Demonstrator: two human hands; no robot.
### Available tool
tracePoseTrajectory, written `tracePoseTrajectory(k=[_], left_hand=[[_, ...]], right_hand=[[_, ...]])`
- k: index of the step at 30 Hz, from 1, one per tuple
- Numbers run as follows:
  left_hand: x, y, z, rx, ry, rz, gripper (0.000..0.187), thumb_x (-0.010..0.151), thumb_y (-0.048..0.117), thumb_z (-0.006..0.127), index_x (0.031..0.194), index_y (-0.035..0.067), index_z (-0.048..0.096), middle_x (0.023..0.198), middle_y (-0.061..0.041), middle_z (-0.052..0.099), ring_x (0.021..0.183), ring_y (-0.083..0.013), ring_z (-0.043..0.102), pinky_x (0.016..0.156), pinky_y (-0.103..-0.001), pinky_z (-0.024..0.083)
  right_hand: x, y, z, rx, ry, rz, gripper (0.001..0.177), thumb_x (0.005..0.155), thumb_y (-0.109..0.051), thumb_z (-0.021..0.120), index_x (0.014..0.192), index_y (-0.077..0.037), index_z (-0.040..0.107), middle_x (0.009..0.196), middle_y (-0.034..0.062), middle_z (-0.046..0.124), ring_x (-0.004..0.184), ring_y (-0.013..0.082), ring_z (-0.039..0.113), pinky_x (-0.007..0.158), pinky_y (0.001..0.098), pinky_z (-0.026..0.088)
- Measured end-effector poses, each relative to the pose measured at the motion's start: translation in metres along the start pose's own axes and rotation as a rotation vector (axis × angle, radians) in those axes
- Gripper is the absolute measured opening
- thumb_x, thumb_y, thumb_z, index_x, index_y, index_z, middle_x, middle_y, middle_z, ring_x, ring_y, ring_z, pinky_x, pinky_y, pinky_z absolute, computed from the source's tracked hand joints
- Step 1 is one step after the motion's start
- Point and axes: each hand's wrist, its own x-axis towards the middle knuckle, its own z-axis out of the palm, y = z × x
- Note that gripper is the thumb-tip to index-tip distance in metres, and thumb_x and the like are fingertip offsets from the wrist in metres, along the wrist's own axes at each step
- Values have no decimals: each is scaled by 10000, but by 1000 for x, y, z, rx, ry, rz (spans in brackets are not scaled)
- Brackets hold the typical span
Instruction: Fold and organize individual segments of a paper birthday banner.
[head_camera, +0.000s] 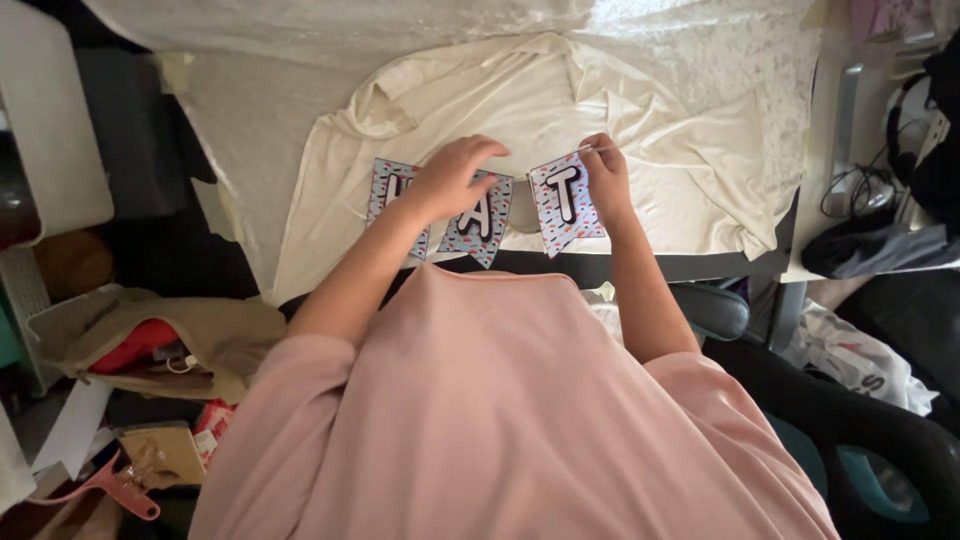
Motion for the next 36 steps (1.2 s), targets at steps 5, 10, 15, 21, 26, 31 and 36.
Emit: tracePoseTrajectory(k=[5, 10, 15, 21, 26, 31, 36], left_hand=[[39, -24, 21, -149, -361, -153, 340, 830, 122, 745, 1163, 87, 691, 1117, -120, 727, 1047, -307, 682, 893, -413, 526], [50, -36, 12, -140, -445, -221, 247, 837, 180, 773, 1060, 86, 725, 949, -119, 753, 883, -285, 717, 774, -402, 541], [61, -45, 2, -205, -337, -288, 224, 884, 237, 761, 1035, 75, 726, 911, -105, 752, 844, -253, 720, 762, -380, 543], [75, -70, 9, -187, -260, -368, 204, 894, 258, 739, 992, 79, 734, 897, -81, 759, 833, -229, 727, 755, -363, 551], [80, -67, 2, -119, -179, -471, 257, 877, 320, 780, 915, 73, 724, 854, -75, 755, 788, -228, 725, 721, -370, 553], [74, -97, 6, -150, -149, -534, 258, 898, 326, 782, 903, 74, 728, 810, -70, 742, 729, -196, 697, 691, -357, 537], [70, -134, 16, -490, -222, -448, 191, 937, 234, 746, 959, 45, 742, 822, -24, 734, 750, -87, 626, 702, -296, 522]], right_hand=[[-3, 6, -2, 94, 20, 30, 26, 1017, -87, 561, 1018, -80, 586, 874, -46, 560, 840, 53, 501, 763, 232, 428], [1, 4, -3, 102, 20, 82, 21, 1005, -96, 575, 1018, -83, 585, 859, -44, 571, 803, 51, 513, 735, 230, 437], [34, -1, -18, 117, 39, 58, 43, 1023, -102, 569, 1031, -77, 602, 867, -37, 594, 811, 48, 539, 736, 233, 460], [91, -21, -24, -253, 18, -94, 74, 1008, -98, 600, 1048, -39, 622, 850, -13, 605, 804, 62, 548, 713, 251, 456], [101, -5, -12, -445, 88, -168, 203, 988, -118, 676, 1144, -10, 601, 963, 81, 619, 839, 140, 606, 736, 291, 509], [63, -67, 46, -721, 585, -637, 523, 907, -10, 661, 1401, 23, 489, 1224, 202, 522, 1033, 314, 600, 851, 387, 532], [62, -100, 93, -723, -314, -329, 297, 959, -184, 697, 1242, -113, 642, 1223, 143, 655, 1026, 360, 669, 809, 435, 541]])
